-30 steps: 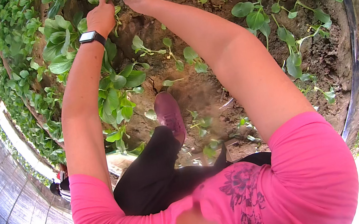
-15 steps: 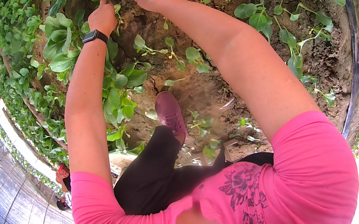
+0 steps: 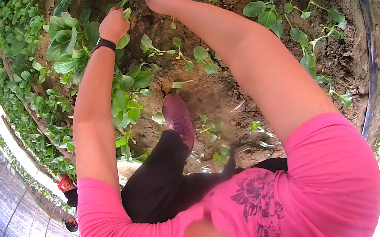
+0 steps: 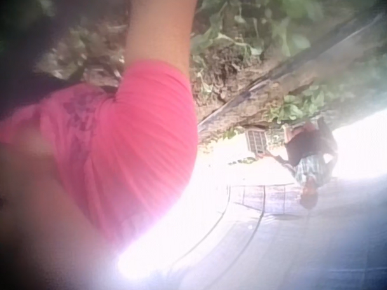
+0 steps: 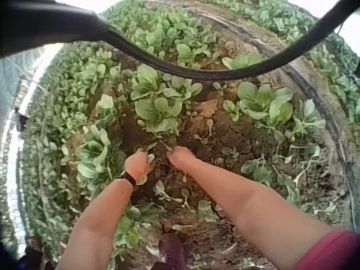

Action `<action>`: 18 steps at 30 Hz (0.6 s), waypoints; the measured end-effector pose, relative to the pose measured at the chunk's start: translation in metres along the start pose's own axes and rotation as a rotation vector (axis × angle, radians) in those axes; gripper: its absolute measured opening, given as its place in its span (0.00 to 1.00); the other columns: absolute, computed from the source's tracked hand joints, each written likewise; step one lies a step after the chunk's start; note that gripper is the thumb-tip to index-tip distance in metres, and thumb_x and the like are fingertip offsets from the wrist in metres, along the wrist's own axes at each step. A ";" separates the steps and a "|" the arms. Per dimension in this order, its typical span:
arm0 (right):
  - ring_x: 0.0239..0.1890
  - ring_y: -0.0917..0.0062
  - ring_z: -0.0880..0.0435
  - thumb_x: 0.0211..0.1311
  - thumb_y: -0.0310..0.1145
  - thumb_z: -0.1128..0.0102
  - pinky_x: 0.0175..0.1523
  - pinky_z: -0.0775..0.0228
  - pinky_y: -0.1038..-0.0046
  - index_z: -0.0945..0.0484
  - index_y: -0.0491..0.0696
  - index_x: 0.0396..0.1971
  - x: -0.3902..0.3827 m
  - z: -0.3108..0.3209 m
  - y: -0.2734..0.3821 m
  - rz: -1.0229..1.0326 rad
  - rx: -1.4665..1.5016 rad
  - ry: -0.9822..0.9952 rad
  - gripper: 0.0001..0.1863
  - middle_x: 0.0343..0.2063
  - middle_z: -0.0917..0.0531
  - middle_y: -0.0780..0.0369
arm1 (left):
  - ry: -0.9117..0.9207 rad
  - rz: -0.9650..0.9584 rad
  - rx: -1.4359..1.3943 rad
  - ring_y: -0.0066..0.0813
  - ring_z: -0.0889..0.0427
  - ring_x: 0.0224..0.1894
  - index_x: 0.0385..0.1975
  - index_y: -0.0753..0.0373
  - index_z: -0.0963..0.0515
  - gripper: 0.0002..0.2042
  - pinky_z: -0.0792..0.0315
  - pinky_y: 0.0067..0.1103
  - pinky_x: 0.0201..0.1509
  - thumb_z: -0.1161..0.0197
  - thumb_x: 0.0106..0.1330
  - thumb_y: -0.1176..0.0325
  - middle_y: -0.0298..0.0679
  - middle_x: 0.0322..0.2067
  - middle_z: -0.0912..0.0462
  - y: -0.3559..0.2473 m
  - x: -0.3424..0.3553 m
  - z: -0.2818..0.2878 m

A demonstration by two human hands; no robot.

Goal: The person harvests leafy green vegetables by cutting the base of the plant with a knife and placing the gathered bunch into a white plastic crate.

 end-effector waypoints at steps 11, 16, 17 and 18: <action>0.15 0.87 0.35 0.54 0.34 0.35 0.16 0.46 0.84 0.28 0.45 0.28 -0.088 -0.003 -0.010 -0.278 1.288 0.062 0.11 0.17 0.29 0.69 | -0.009 -0.419 -0.406 0.41 0.29 0.55 0.54 0.61 0.30 0.27 0.33 0.27 0.59 0.39 0.49 0.72 0.42 0.58 0.33 -0.054 -0.099 0.016; 0.15 0.86 0.31 0.51 0.29 0.37 0.16 0.45 0.83 0.28 0.45 0.26 -0.108 0.014 -0.039 -0.303 1.153 0.044 0.08 0.17 0.26 0.66 | 0.275 -0.157 -1.176 0.18 0.21 0.41 0.49 0.69 0.26 0.20 0.26 0.17 0.46 0.39 0.53 0.82 0.35 0.41 0.20 -0.049 -0.100 0.028; 0.15 0.86 0.31 0.51 0.29 0.37 0.16 0.45 0.83 0.28 0.45 0.27 -0.110 0.018 -0.030 -0.273 1.182 0.083 0.08 0.17 0.26 0.66 | 0.239 -0.179 -1.329 0.20 0.21 0.41 0.50 0.68 0.27 0.20 0.26 0.18 0.46 0.41 0.56 0.82 0.36 0.41 0.20 -0.045 -0.095 0.037; 0.15 0.86 0.31 0.51 0.29 0.37 0.16 0.45 0.83 0.28 0.45 0.27 -0.114 0.019 -0.020 -0.243 1.209 0.121 0.08 0.17 0.26 0.66 | 0.241 -0.144 -1.415 0.21 0.20 0.41 0.50 0.68 0.27 0.19 0.25 0.18 0.46 0.41 0.56 0.82 0.37 0.41 0.20 -0.044 -0.090 0.037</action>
Point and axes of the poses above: each hand's wrist, its own x-axis towards the middle knuckle, its own z-axis out of the back of the hand, y = z × x, the point moved 9 cm from there along x, towards the middle knuckle
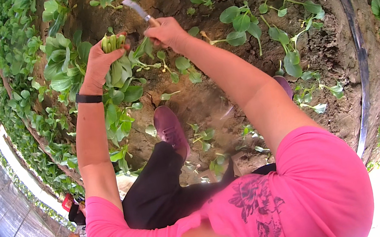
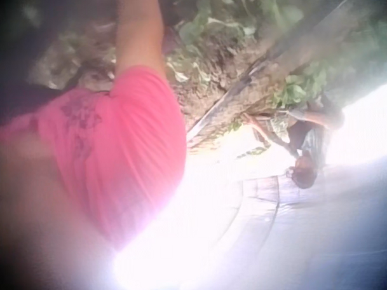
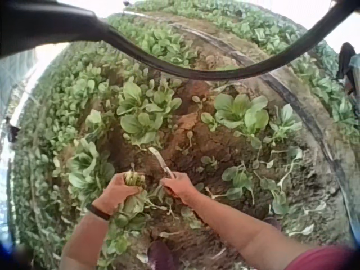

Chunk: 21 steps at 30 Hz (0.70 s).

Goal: The person harvests leafy green vegetables by cutting the base of the plant with a knife and placing the gathered bunch into a white plastic crate.

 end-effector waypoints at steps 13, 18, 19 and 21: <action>0.16 0.86 0.38 0.64 0.39 0.48 0.17 0.47 0.80 0.32 0.45 0.28 0.020 0.050 0.043 0.050 0.046 -0.093 0.13 0.19 0.31 0.66 | -0.035 -0.408 1.176 0.40 0.19 0.37 0.42 0.58 0.25 0.17 0.26 0.31 0.40 0.41 0.50 0.78 0.42 0.35 0.19 -0.095 0.109 -0.059; 0.20 0.83 0.36 0.68 0.42 0.54 0.21 0.44 0.77 0.33 0.43 0.33 0.053 0.042 0.054 0.109 -0.106 -0.085 0.15 0.22 0.32 0.64 | 0.032 -0.414 1.836 0.41 0.21 0.47 0.41 0.60 0.23 0.15 0.24 0.32 0.47 0.41 0.52 0.78 0.42 0.61 0.35 -0.082 0.160 -0.048; 0.20 0.83 0.36 0.68 0.41 0.54 0.22 0.43 0.77 0.33 0.42 0.34 0.059 0.037 0.056 0.109 -0.128 -0.085 0.15 0.22 0.32 0.64 | 0.018 -0.334 1.887 0.41 0.21 0.47 0.41 0.60 0.22 0.15 0.24 0.32 0.46 0.41 0.52 0.78 0.42 0.62 0.38 -0.072 0.165 -0.031; 0.21 0.83 0.35 0.68 0.41 0.53 0.23 0.41 0.76 0.32 0.41 0.38 0.070 0.029 0.061 0.138 -0.219 -0.078 0.16 0.22 0.30 0.63 | 0.002 -0.169 1.979 0.41 0.20 0.46 0.41 0.60 0.22 0.15 0.24 0.32 0.45 0.41 0.52 0.78 0.42 0.65 0.43 -0.057 0.170 -0.005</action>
Point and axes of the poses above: each hand's wrist, its own x-axis towards the middle knuckle, its own z-axis out of the back of the hand, y = z × x, the point moved 9 cm from there along x, towards the middle knuckle
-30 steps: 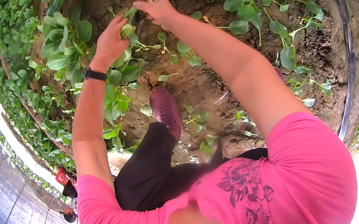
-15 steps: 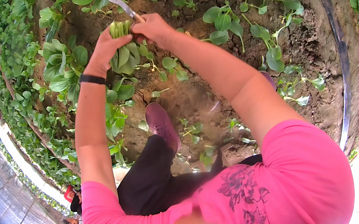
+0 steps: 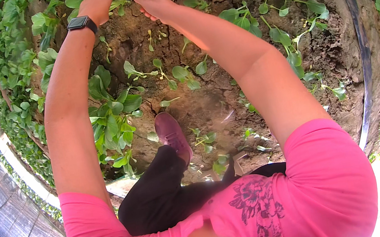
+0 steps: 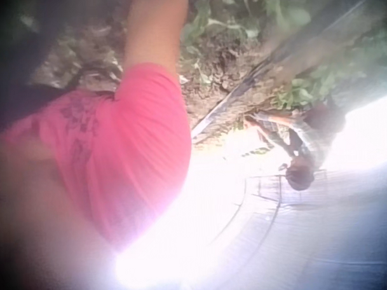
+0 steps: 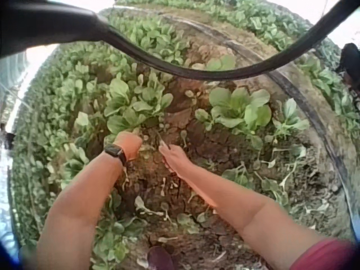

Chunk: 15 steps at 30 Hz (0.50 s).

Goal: The person harvests leafy green vegetables by cutting the base of the plant with a knife and placing the gathered bunch into a white plastic crate.

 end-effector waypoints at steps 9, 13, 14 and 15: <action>0.19 0.83 0.36 0.69 0.44 0.54 0.21 0.44 0.76 0.30 0.43 0.38 0.052 -0.031 0.007 0.036 -0.201 0.007 0.17 0.19 0.30 0.66 | 0.113 0.098 -0.080 0.44 0.21 0.46 0.50 0.57 0.26 0.22 0.24 0.35 0.44 0.43 0.52 0.80 0.47 0.67 0.48 0.026 -0.021 -0.054; 0.19 0.79 0.33 0.67 0.43 0.52 0.23 0.38 0.70 0.28 0.41 0.29 0.068 -0.033 -0.005 0.027 -0.191 0.013 0.18 0.20 0.28 0.62 | -0.070 0.076 -0.143 0.42 0.19 0.41 0.38 0.63 0.20 0.12 0.22 0.33 0.40 0.40 0.52 0.78 0.51 0.65 0.46 0.025 -0.027 -0.050; 0.19 0.79 0.33 0.67 0.43 0.52 0.23 0.39 0.71 0.28 0.41 0.30 0.070 -0.035 -0.005 0.026 -0.206 0.026 0.18 0.20 0.28 0.62 | -0.072 0.080 -0.153 0.42 0.19 0.41 0.38 0.63 0.20 0.13 0.22 0.33 0.40 0.40 0.52 0.78 0.52 0.65 0.46 0.025 -0.028 -0.050; 0.19 0.80 0.33 0.66 0.45 0.51 0.22 0.39 0.72 0.28 0.41 0.31 0.071 -0.034 -0.005 0.033 -0.220 -0.007 0.18 0.20 0.29 0.62 | -0.075 0.083 -0.162 0.42 0.19 0.41 0.39 0.63 0.20 0.14 0.22 0.33 0.40 0.40 0.51 0.78 0.52 0.65 0.46 0.025 -0.029 -0.050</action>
Point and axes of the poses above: each hand's wrist, its own x-axis towards the middle knuckle, its own z-axis out of the back of the hand, y = z × x, the point moved 9 cm from there along x, towards the middle knuckle
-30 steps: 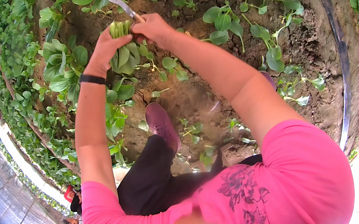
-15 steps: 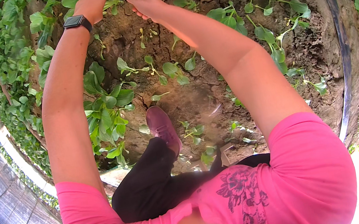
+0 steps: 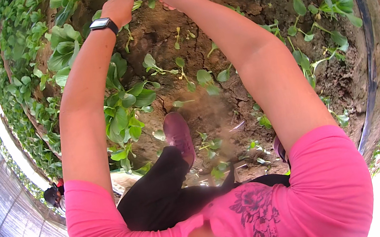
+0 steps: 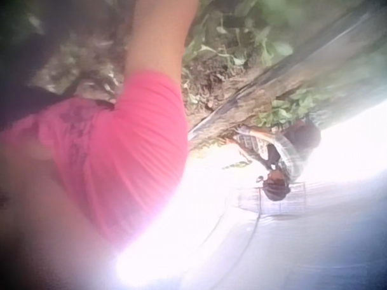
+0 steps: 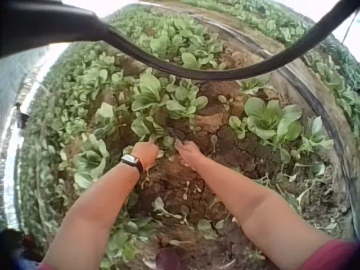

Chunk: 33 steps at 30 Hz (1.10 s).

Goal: The person harvests leafy green vegetables by cutting the base of the plant with a knife and placing the gathered bunch into a white plastic crate.

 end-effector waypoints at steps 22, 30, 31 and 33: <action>0.10 0.82 0.48 0.67 0.48 0.55 0.16 0.54 0.71 0.36 0.47 0.19 0.016 0.008 -0.009 -0.049 -0.113 0.007 0.21 0.09 0.40 0.67 | 0.218 0.136 -0.114 0.44 0.21 0.43 0.54 0.65 0.31 0.24 0.23 0.34 0.43 0.43 0.53 0.79 0.44 0.67 0.48 0.008 0.004 -0.027; 0.12 0.75 0.37 0.68 0.49 0.59 0.22 0.41 0.65 0.29 0.42 0.26 0.021 0.008 -0.001 -0.038 -0.371 0.043 0.24 0.12 0.32 0.61 | 0.160 0.135 -0.105 0.45 0.20 0.42 0.52 0.64 0.30 0.22 0.23 0.35 0.41 0.43 0.54 0.78 0.43 0.66 0.46 0.014 0.003 -0.031; 0.14 0.73 0.34 0.69 0.49 0.60 0.24 0.38 0.63 0.28 0.41 0.28 0.021 0.007 0.003 -0.027 -0.426 0.034 0.24 0.14 0.30 0.59 | 0.166 0.131 -0.099 0.45 0.20 0.41 0.52 0.64 0.29 0.22 0.23 0.35 0.41 0.43 0.54 0.78 0.43 0.66 0.45 0.015 0.002 -0.033; 0.20 0.67 0.28 0.69 0.49 0.60 0.31 0.33 0.59 0.25 0.39 0.34 0.022 0.005 0.006 -0.036 -0.585 0.030 0.25 0.21 0.25 0.54 | 0.183 0.151 -0.114 0.45 0.20 0.39 0.49 0.64 0.28 0.19 0.23 0.36 0.39 0.44 0.54 0.78 0.44 0.64 0.41 0.013 0.003 -0.032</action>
Point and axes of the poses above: each hand's wrist, its own x-axis towards the middle knuckle, its own z-axis out of the back of the hand, y = z × x, the point moved 9 cm from there along x, towards the middle knuckle
